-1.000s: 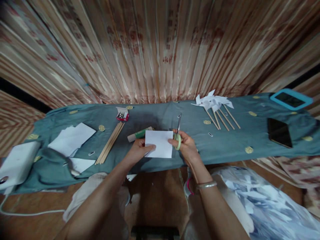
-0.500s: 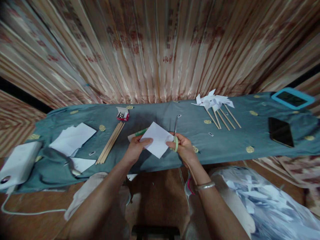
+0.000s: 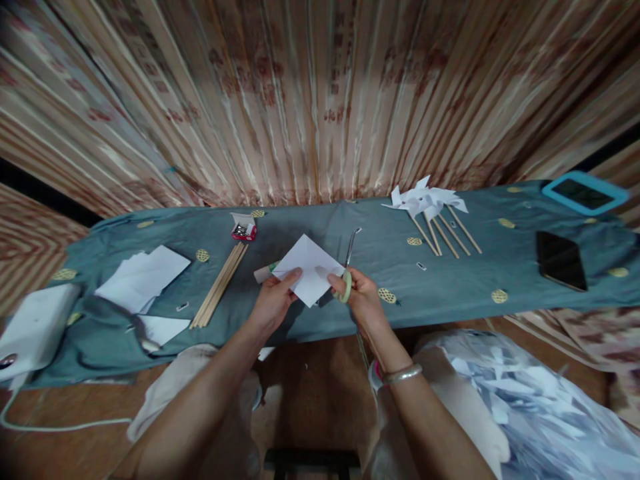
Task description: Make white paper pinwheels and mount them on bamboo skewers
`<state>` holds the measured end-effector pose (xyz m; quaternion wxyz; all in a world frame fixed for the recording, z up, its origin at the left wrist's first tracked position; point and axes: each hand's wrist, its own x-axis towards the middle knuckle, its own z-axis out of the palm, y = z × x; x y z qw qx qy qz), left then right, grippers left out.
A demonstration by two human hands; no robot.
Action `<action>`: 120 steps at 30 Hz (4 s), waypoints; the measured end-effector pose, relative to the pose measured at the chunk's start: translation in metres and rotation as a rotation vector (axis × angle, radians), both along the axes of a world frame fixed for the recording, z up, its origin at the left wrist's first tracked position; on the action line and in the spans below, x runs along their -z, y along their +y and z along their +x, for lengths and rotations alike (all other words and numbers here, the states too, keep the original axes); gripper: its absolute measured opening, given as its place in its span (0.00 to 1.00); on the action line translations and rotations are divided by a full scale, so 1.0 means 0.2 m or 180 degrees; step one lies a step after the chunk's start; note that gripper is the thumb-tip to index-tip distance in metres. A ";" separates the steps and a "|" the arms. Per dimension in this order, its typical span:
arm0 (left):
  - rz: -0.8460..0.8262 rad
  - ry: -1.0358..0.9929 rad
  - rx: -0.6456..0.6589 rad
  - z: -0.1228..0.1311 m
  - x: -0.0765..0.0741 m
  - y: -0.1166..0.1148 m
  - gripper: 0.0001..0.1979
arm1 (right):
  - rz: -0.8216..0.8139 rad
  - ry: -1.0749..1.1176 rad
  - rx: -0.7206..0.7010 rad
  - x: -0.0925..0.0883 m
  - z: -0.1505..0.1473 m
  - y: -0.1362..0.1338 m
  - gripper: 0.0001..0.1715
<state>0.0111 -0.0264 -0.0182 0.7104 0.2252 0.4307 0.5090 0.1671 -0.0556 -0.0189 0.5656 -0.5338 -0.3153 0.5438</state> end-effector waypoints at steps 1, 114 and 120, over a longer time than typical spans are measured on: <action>0.0019 -0.0019 -0.0050 -0.01 0.00 0.01 0.25 | 0.0014 -0.0112 -0.0033 -0.01 0.00 -0.01 0.21; -0.0121 -0.0220 -0.0254 -0.02 -0.01 0.03 0.19 | -0.0498 -0.0345 -0.0971 0.01 -0.22 -0.22 0.24; -0.0099 -0.0234 -0.0261 -0.02 0.00 0.03 0.19 | -0.0545 -0.0184 -0.0860 0.01 -0.24 -0.22 0.23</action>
